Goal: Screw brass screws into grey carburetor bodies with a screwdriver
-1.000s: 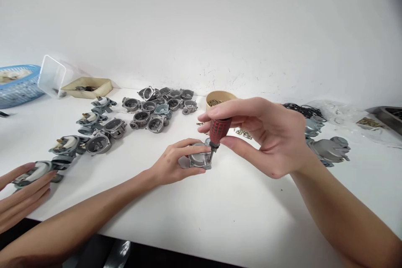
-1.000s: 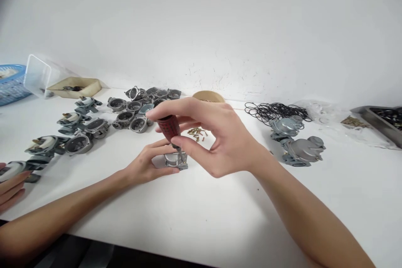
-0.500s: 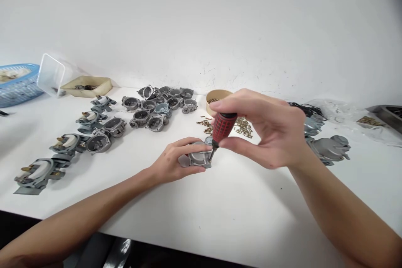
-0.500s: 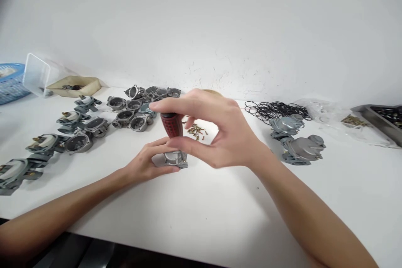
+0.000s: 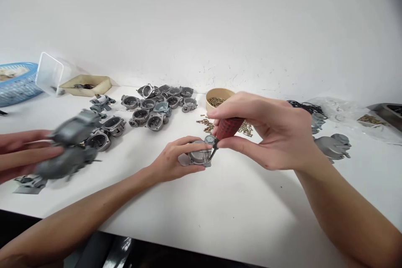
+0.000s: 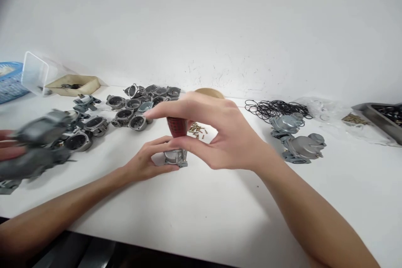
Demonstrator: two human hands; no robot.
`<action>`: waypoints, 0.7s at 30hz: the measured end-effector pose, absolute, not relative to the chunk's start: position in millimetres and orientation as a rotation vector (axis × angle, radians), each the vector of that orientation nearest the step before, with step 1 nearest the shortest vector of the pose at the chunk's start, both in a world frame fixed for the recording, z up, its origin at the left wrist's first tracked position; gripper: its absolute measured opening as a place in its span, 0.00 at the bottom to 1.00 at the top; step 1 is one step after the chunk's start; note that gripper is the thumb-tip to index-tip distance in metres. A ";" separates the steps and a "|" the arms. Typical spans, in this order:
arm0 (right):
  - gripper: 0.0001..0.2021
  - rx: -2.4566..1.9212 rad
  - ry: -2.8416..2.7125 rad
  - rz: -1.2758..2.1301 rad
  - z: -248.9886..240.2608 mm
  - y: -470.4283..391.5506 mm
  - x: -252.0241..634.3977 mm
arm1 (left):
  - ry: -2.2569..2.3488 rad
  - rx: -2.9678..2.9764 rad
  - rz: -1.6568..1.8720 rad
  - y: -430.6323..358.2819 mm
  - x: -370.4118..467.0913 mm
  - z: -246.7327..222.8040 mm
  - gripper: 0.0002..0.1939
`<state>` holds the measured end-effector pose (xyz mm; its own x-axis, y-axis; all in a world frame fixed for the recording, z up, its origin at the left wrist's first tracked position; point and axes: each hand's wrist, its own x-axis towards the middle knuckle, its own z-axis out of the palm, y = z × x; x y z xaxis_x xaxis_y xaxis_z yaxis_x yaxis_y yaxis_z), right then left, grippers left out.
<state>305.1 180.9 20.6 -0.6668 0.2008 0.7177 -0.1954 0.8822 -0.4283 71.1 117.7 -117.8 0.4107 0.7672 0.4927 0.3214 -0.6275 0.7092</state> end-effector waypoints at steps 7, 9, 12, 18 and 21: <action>0.21 0.005 -2.308 0.792 19.9 182.9 307.1 | 0.902 2.156 1.162 118.4 72.2 -115.9 0.30; 0.19 -0.056 -2.278 0.641 19.4 183.9 308.2 | 0.875 2.161 1.174 118.6 72.0 -117.1 0.30; 0.21 -0.120 -2.275 0.471 20.1 184.3 309.6 | 0.904 2.155 1.148 117.0 70.8 -117.6 0.30; 0.21 -0.021 -2.276 0.716 19.9 182.0 306.3 | 0.991 2.143 1.062 116.3 69.4 -116.2 0.29; 0.21 -0.034 -2.231 0.487 18.8 181.7 304.4 | 1.019 2.146 1.059 116.6 69.8 -116.3 0.28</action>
<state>304.4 181.7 18.8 -0.6540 0.1854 0.7334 -0.1369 0.9245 -0.3558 69.8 116.6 -116.3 0.4067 0.8099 0.4227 0.3911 -0.5725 0.7206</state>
